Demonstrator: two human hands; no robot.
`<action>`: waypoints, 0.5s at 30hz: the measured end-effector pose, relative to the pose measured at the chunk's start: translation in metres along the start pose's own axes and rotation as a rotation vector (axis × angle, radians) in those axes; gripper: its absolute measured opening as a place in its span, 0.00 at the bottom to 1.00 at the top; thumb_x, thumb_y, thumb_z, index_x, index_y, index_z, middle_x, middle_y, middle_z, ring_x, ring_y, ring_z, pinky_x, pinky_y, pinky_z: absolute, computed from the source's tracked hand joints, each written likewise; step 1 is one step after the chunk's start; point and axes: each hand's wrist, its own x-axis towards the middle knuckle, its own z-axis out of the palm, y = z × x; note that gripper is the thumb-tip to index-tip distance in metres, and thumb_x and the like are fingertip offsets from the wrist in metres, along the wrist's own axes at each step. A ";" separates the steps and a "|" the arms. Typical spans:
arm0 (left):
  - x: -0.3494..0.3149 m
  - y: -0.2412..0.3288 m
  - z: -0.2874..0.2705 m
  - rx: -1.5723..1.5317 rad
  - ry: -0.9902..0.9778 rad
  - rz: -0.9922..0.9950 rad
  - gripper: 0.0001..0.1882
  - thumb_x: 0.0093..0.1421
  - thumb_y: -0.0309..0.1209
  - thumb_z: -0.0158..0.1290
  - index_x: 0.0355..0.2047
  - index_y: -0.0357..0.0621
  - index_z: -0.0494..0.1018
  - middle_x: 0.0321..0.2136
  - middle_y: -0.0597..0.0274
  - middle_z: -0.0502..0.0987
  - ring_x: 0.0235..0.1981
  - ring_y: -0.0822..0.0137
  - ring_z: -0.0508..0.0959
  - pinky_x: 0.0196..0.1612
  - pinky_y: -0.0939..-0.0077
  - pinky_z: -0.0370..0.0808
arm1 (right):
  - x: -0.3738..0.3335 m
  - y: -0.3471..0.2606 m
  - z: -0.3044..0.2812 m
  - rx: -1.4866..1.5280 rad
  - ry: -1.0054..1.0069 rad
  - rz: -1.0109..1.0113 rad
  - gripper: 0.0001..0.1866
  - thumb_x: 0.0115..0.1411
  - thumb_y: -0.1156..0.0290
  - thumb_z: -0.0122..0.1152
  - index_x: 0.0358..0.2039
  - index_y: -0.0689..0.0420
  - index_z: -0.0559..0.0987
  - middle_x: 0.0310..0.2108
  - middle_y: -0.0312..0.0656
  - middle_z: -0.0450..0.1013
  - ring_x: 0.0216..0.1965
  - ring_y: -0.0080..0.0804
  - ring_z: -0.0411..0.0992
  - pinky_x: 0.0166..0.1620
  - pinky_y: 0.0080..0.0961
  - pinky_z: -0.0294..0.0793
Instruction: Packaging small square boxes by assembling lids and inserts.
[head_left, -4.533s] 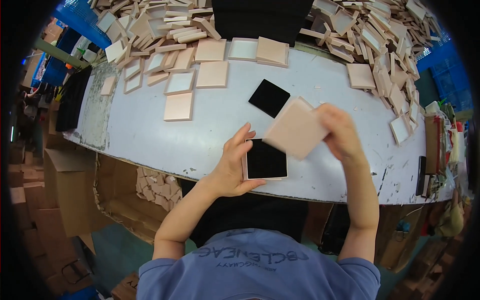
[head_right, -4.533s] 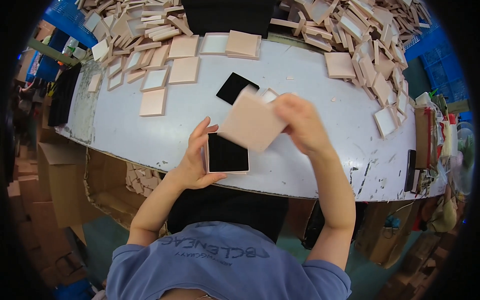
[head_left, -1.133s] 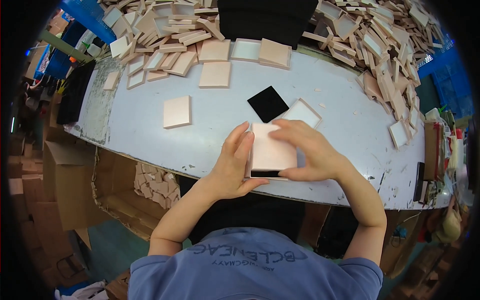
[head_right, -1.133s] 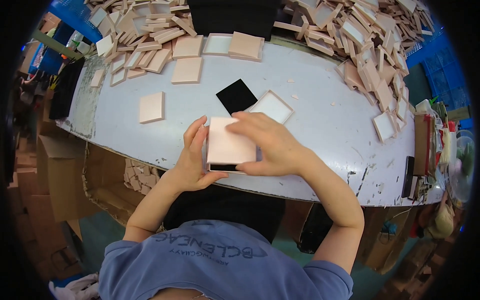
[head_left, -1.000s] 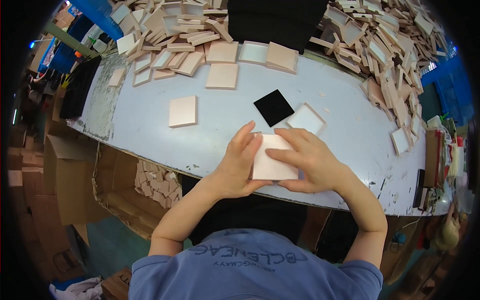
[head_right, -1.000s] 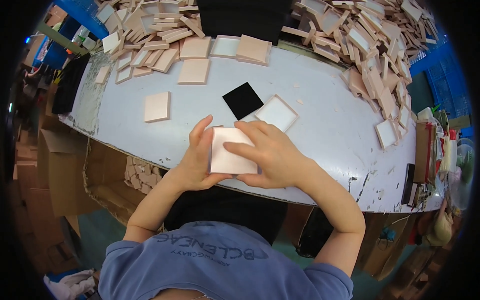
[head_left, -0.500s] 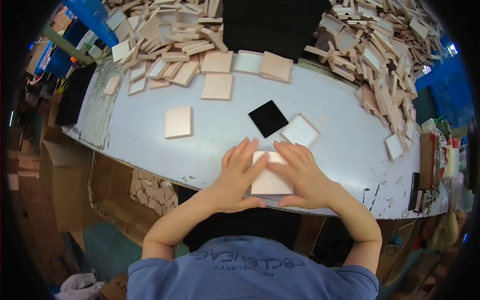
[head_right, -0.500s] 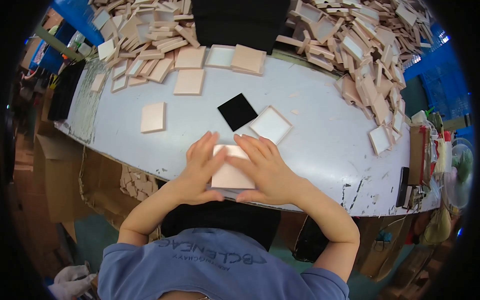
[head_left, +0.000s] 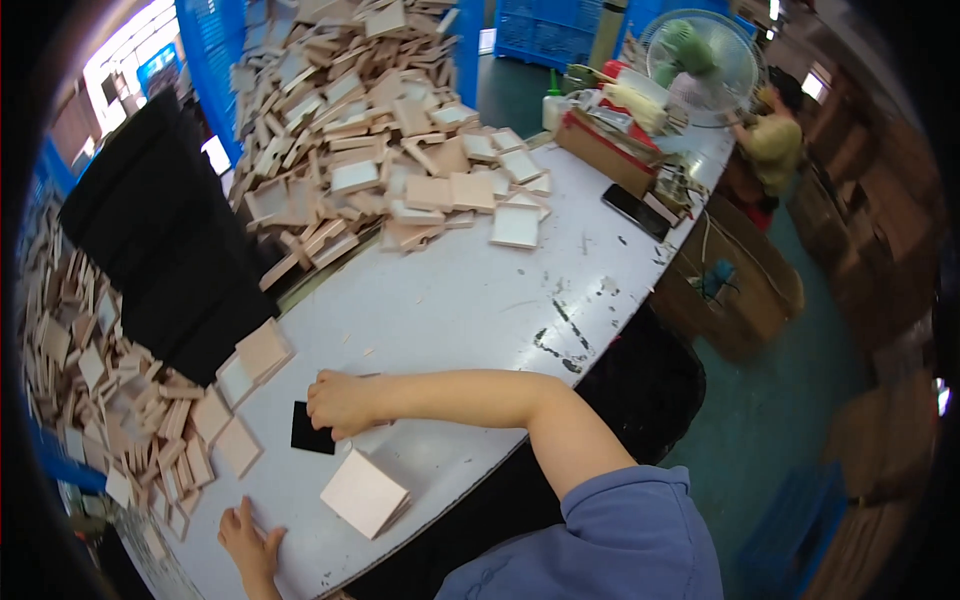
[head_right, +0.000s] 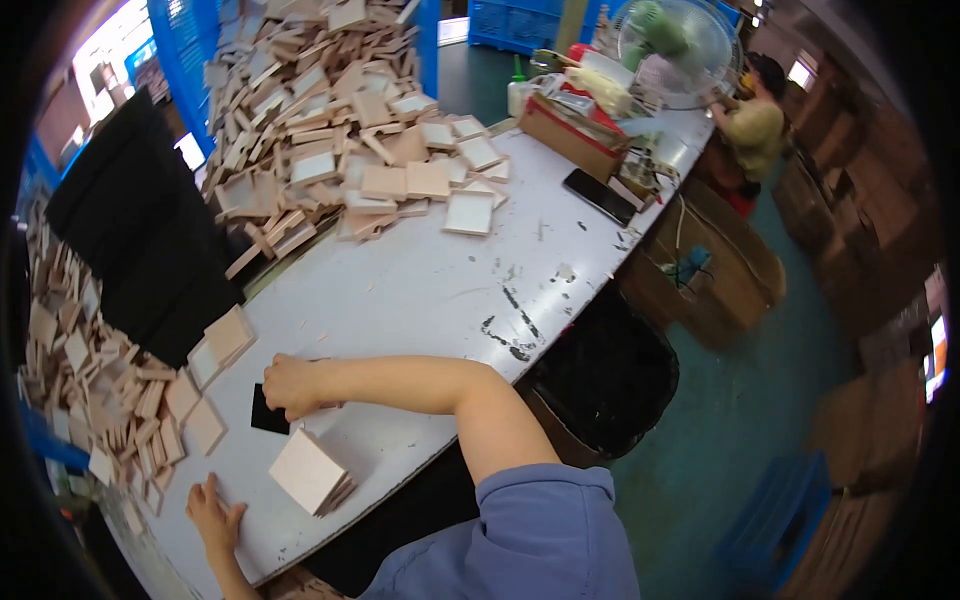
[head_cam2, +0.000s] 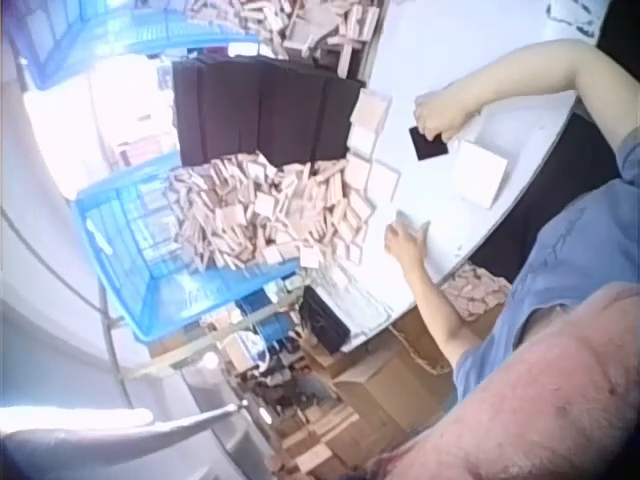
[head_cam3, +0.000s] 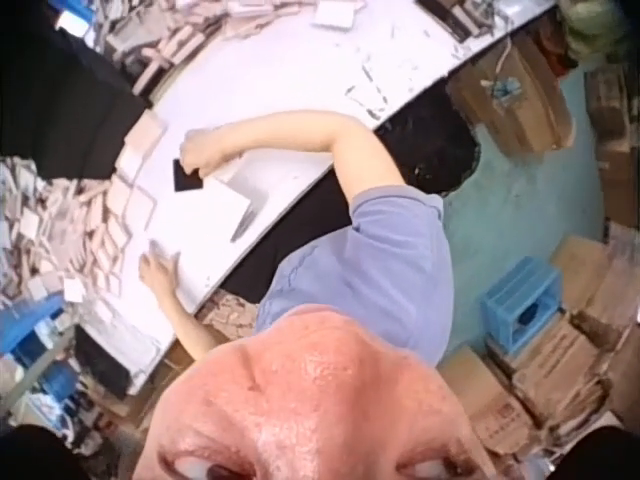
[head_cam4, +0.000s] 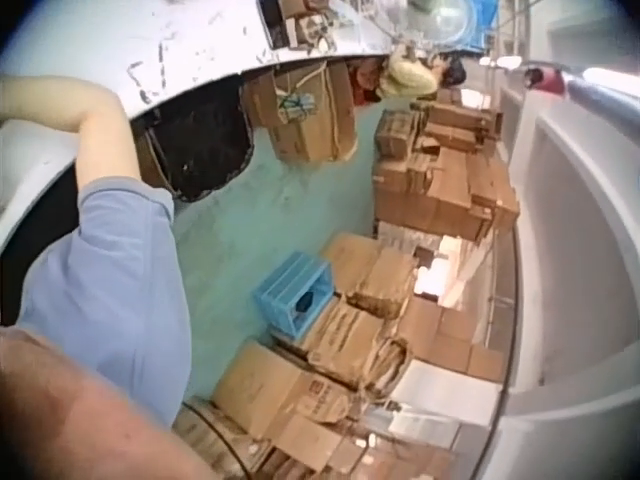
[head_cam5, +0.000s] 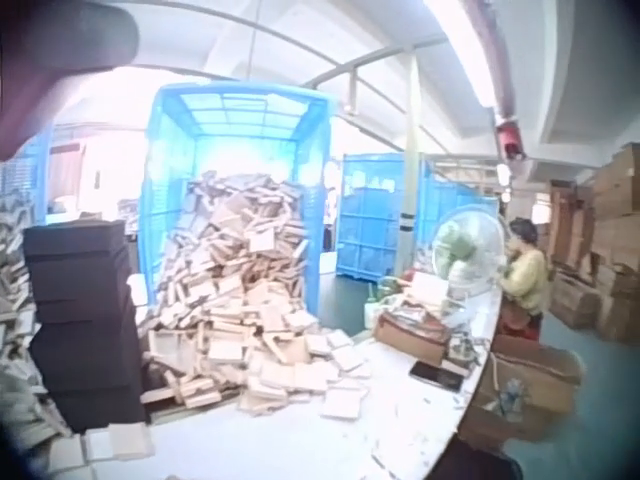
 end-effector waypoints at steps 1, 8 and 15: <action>0.001 0.005 -0.011 -0.004 -0.100 -0.053 0.47 0.39 0.51 0.61 0.57 0.43 0.57 0.52 0.38 0.58 0.54 0.44 0.59 0.56 0.54 0.52 | 0.001 -0.002 -0.001 -0.037 -0.027 0.011 0.11 0.42 0.62 0.60 0.28 0.50 0.80 0.34 0.32 0.73 0.44 0.32 0.67 0.46 0.33 0.61; -0.004 0.007 -0.034 -0.224 0.407 0.131 0.43 0.31 0.46 0.68 0.47 0.43 0.65 0.52 0.45 0.59 0.54 0.47 0.62 0.53 0.58 0.64 | 0.003 -0.012 0.002 -0.176 0.011 0.022 0.08 0.42 0.63 0.59 0.21 0.52 0.79 0.26 0.34 0.74 0.36 0.32 0.69 0.41 0.30 0.62; -0.010 0.143 -0.035 -1.116 0.634 0.333 0.44 0.39 0.57 0.62 0.50 0.43 0.61 0.55 0.41 0.57 0.56 0.48 0.60 0.57 0.57 0.56 | 0.010 -0.011 0.014 -0.189 0.043 0.001 0.07 0.47 0.66 0.55 0.23 0.53 0.78 0.22 0.35 0.74 0.34 0.34 0.70 0.38 0.31 0.65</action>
